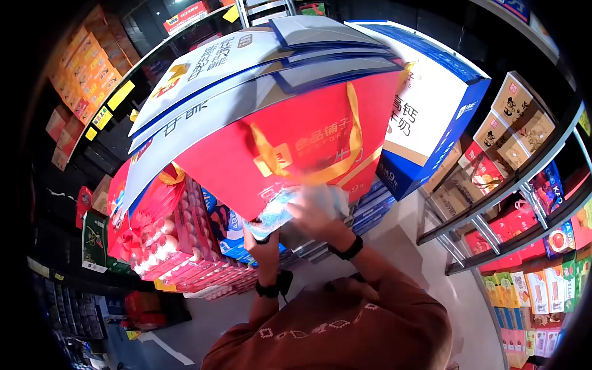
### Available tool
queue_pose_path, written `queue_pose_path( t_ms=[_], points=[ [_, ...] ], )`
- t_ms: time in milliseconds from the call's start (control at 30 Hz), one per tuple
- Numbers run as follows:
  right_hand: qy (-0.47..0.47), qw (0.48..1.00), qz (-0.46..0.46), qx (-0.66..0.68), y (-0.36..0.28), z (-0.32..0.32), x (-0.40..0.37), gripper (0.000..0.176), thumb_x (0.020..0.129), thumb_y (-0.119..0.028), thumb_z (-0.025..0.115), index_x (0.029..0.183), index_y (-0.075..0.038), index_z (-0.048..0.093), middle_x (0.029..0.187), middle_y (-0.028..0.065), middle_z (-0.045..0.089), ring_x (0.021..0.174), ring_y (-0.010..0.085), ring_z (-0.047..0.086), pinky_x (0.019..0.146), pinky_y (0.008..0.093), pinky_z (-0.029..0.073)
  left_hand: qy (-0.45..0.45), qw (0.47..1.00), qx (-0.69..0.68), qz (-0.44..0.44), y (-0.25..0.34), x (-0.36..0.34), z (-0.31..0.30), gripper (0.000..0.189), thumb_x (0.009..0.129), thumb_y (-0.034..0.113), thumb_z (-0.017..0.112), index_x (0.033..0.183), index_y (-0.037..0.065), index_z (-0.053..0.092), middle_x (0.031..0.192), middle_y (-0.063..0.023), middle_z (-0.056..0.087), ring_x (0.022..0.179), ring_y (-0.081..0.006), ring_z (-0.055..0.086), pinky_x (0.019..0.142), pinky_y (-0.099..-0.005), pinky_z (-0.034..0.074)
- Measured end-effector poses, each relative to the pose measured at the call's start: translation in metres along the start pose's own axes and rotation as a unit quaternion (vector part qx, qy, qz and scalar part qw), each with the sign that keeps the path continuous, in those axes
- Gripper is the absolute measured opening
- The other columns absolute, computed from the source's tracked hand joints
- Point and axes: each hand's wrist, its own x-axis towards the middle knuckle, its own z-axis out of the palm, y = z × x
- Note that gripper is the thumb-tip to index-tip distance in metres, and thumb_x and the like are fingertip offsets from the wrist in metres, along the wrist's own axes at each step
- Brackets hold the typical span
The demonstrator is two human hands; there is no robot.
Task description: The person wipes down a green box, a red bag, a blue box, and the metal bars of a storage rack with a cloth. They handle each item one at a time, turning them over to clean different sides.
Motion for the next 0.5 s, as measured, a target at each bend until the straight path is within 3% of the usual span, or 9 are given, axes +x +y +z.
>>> queue_pose_path(
  t_ms=[33,67,133,200,233,300,367,433,500],
  points=[
    [-0.006,1.0,0.012,0.025,-0.001,0.002,-0.003,0.034,0.082,-0.014,0.066,0.113,-0.003,0.062,0.115,0.0177,0.058,0.11,0.0369,0.055,0.095,0.0486,0.044,0.003,1.0,-0.002,-0.015,0.001,-0.005,0.002,0.065,0.067,-0.002,0.078,0.126,-0.006,0.052,0.106,-0.0145,0.065,0.095,-0.021,0.063,0.09,-0.0333,0.048],
    [-0.01,0.998,0.022,0.05,0.002,0.004,-0.003,0.031,0.081,-0.013,0.066,0.111,-0.005,0.064,0.116,0.0157,0.06,0.112,0.0342,0.055,0.095,0.0472,0.044,0.007,1.0,0.012,-0.028,0.0,-0.008,0.004,0.071,0.06,-0.005,0.07,0.127,-0.011,0.05,0.107,-0.0198,0.062,0.098,-0.0319,0.062,0.089,-0.0363,0.047],
    [-0.071,0.997,0.001,0.014,0.009,0.0,0.0,0.032,0.082,-0.013,0.066,0.113,-0.008,0.065,0.116,0.0137,0.06,0.111,0.0311,0.057,0.094,0.0448,0.045,0.059,0.997,0.057,0.009,0.009,-0.004,0.009,0.072,0.062,-0.005,0.072,0.13,-0.011,0.049,0.111,-0.0207,0.062,0.102,-0.0315,0.061,0.092,-0.0366,0.047],
    [-0.034,0.999,0.0,0.008,0.015,-0.007,0.008,0.04,0.082,-0.015,0.066,0.122,-0.012,0.064,0.119,0.011,0.061,0.111,0.0264,0.058,0.096,0.0417,0.044,0.106,0.994,0.034,-0.016,0.026,0.005,0.013,0.075,0.067,-0.003,0.076,0.135,-0.01,0.046,0.123,-0.0228,0.058,0.11,-0.0317,0.059,0.097,-0.0374,0.045],
    [-0.005,0.999,-0.003,0.045,0.016,-0.015,0.024,0.038,0.082,-0.013,0.066,0.12,-0.01,0.063,0.12,0.0125,0.06,0.11,0.0288,0.058,0.094,0.0428,0.046,0.115,0.985,0.103,0.07,0.046,0.02,0.012,0.077,0.069,0.0,0.078,0.138,-0.009,0.043,0.131,-0.0242,0.054,0.117,-0.032,0.057,0.101,-0.0377,0.042],
    [0.051,0.991,-0.008,0.122,0.015,-0.036,0.061,0.035,0.081,-0.009,0.065,0.115,-0.004,0.062,0.121,0.0155,0.058,0.106,0.0335,0.058,0.091,0.0448,0.048,0.153,0.977,0.13,0.074,0.065,0.037,0.013,0.078,0.068,0.0,0.078,0.137,-0.009,0.042,0.132,-0.0229,0.053,0.119,-0.0299,0.055,0.102,-0.0377,0.041],
    [0.033,0.994,-0.058,0.084,0.015,-0.064,0.102,0.039,0.083,-0.006,0.064,0.122,-0.005,0.059,0.123,0.0169,0.056,0.109,0.0354,0.057,0.094,0.0453,0.046,0.167,0.98,0.095,0.049,0.092,0.06,0.013,0.08,0.07,0.001,0.079,0.14,-0.006,0.041,0.133,-0.0184,0.053,0.117,-0.0216,0.053,0.102,-0.0359,0.041],
    [0.038,0.992,-0.072,0.092,0.015,-0.073,0.13,0.046,0.084,-0.005,0.064,0.129,-0.003,0.053,0.124,0.0177,0.054,0.112,0.0365,0.055,0.096,0.047,0.044,0.206,0.975,0.082,0.03,0.114,0.08,0.014,0.079,0.067,0.0,0.08,0.136,-0.008,0.043,0.13,-0.0199,0.054,0.117,-0.025,0.054,0.103,-0.0374,0.041],
    [0.094,0.985,-0.103,0.098,0.012,-0.079,0.147,0.051,0.083,-0.006,0.066,0.131,-0.002,0.051,0.127,0.0182,0.052,0.117,0.0376,0.054,0.098,0.0479,0.044,0.206,0.977,0.036,0.03,0.127,0.095,0.011,0.077,0.068,-0.004,0.077,0.136,-0.008,0.043,0.122,-0.0169,0.058,0.107,-0.021,0.058,0.096,-0.0342,0.045]
  ],
)
